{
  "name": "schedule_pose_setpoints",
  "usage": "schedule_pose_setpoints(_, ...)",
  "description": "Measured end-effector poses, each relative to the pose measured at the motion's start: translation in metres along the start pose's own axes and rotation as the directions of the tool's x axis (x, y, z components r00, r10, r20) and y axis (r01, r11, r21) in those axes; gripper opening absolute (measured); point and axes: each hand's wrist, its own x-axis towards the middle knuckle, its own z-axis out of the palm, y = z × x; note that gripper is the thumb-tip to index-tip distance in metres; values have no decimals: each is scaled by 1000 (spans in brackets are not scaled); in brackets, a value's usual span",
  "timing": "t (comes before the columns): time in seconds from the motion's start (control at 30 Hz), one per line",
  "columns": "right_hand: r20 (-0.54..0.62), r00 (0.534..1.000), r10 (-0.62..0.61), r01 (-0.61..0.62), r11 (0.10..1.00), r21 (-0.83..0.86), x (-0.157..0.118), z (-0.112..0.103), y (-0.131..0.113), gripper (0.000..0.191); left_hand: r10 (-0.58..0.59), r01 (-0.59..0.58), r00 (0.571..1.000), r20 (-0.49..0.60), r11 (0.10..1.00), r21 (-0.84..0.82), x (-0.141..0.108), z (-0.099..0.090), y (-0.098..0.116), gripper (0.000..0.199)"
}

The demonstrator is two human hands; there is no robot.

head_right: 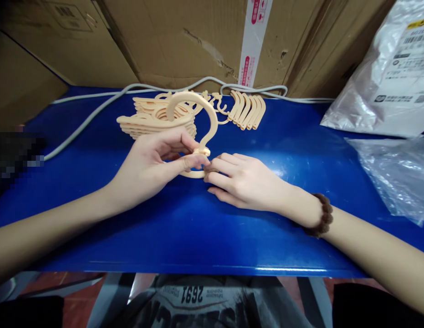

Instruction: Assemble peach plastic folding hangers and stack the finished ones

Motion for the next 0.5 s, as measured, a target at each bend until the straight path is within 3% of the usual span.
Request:
schedule_pose_setpoints(0.17, -59, 998, 30, -33, 998, -56, 1, -1, 0, 15, -34, 35, 999, 14, 998, -55, 3, 1, -1, 13)
schedule_pose_setpoints(0.5, 73, 984, 163, -160, 986, -38, -1, 1, 7, 22, -150, 166, 978, 143, 981, -105, 6, 0, -9, 21)
